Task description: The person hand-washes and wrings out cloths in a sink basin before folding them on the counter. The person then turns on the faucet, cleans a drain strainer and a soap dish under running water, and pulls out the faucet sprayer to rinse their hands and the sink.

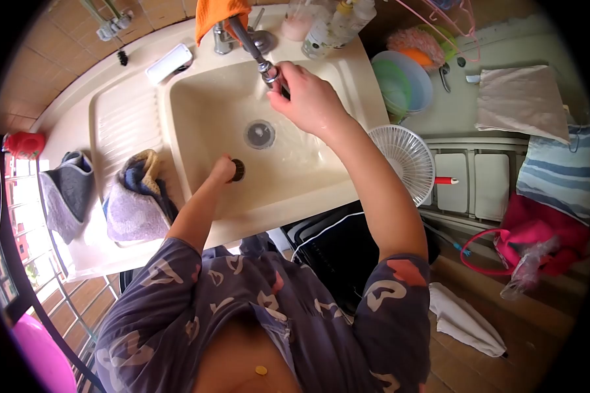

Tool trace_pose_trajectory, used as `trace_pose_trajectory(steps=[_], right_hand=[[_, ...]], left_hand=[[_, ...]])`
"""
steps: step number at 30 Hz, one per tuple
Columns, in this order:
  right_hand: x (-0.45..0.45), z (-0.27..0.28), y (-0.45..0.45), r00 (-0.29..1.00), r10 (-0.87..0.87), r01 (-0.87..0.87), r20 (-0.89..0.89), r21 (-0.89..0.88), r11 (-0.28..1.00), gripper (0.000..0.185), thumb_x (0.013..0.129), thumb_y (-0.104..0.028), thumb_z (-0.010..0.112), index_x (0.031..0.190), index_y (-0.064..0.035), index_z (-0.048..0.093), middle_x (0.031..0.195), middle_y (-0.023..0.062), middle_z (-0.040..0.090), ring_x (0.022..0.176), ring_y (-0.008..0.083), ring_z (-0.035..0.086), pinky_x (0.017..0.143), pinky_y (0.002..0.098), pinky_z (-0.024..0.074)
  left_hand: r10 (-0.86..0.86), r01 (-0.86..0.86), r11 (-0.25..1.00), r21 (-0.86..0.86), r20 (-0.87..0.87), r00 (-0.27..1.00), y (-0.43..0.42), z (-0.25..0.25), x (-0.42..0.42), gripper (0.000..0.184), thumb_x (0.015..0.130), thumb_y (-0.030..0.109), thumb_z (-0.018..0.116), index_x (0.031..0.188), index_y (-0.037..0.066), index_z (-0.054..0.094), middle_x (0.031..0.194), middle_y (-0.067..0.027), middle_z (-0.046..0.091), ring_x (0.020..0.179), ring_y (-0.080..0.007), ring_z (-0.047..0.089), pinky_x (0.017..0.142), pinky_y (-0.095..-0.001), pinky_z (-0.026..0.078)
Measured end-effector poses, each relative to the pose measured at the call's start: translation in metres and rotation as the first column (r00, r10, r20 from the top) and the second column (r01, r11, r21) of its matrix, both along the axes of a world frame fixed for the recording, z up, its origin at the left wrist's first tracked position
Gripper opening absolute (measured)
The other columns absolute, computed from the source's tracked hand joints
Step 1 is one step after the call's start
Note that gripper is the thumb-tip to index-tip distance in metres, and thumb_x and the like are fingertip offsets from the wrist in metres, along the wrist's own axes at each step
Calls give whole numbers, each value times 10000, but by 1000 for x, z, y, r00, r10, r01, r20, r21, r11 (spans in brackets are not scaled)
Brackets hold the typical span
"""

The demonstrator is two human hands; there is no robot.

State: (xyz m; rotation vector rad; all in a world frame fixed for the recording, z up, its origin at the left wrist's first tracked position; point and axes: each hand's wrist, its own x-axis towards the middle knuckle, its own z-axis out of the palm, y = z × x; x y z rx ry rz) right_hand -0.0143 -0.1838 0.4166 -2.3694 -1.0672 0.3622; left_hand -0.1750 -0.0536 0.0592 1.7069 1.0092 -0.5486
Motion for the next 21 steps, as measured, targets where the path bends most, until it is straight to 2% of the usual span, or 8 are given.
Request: trace_pose_trajectory(steps=[2, 5, 6, 9, 12, 18, 20, 21], right_hand=[[11, -6, -8, 996, -47, 46, 80, 11, 999, 301, 856, -232, 639, 1098, -89, 530, 967, 80, 653, 844, 273, 652, 747, 383, 509], [26, -9, -13, 989, -67, 68, 129, 1, 998, 310, 861, -233, 639, 1112, -87, 531, 982, 95, 652, 853, 293, 647, 744, 390, 506], [32, -16, -16, 978, -48, 43, 203, 31, 999, 459, 866, -239, 658, 1263, -58, 515, 892, 60, 633, 715, 176, 577, 696, 319, 494], [31, -13, -16, 984, -66, 63, 168, 20, 998, 316, 863, -236, 639, 1125, -93, 537, 972, 91, 655, 833, 290, 646, 732, 393, 502], [26, -9, -18, 993, -84, 83, 87, 7, 996, 322, 860, -241, 644, 1127, -94, 541, 963, 87, 660, 829, 279, 650, 738, 389, 503], [21, -11, -19, 994, -87, 85, 72, 23, 996, 345, 856, -232, 649, 1154, -96, 539, 986, 83, 669, 827, 264, 660, 741, 371, 512], [20, -14, -17, 994, -92, 90, 50, 38, 995, 348, 856, -227, 649, 1158, -93, 538, 992, 84, 670, 824, 265, 660, 740, 369, 513], [20, -15, -15, 995, -95, 93, 28, 53, 994, 351, 856, -221, 648, 1161, -90, 536, 997, 85, 671, 822, 266, 661, 738, 366, 514]], left_hand=[[25, -26, 1000, -11, -72, 997, -9, -15, 9, 278, 873, 72, 524, 1138, 10, 582, 955, -187, 673, 892, -333, 662, 773, -400, 551], [-90, 90, 996, -23, 13, 996, -18, -12, 17, 246, 883, 93, 513, 1091, -24, 573, 962, -167, 676, 780, -328, 671, 595, -417, 557], [-98, 98, 995, -33, 9, 995, -21, -25, 21, 246, 883, 93, 513, 1091, -24, 573, 962, -167, 676, 780, -328, 671, 595, -417, 557], [182, -141, 955, -262, 139, 973, -24, -50, 47, 255, 872, 88, 514, 1095, -18, 578, 977, -173, 673, 793, -338, 672, 594, -422, 557], [261, -214, 951, -224, 209, 942, -25, -39, 74, 320, 862, 96, 522, 1165, 0, 563, 971, -183, 666, 856, -354, 656, 763, -408, 551], [-62, 26, 923, 384, 82, 995, -36, -44, 86, 607, 887, 171, 566, 1446, 98, 342, 1429, -179, 430, 1191, -383, 508, 922, -461, 479], [-540, 322, 598, 734, 72, 838, -42, -43, 74, 684, 889, 149, 565, 1503, 189, 265, 1541, -155, 246, 1317, -363, 376, 1015, -495, 400], [-539, 317, 597, 737, 76, 839, -41, -34, 72, 684, 889, 149, 565, 1503, 189, 265, 1541, -155, 246, 1317, -363, 376, 1015, -495, 400]])
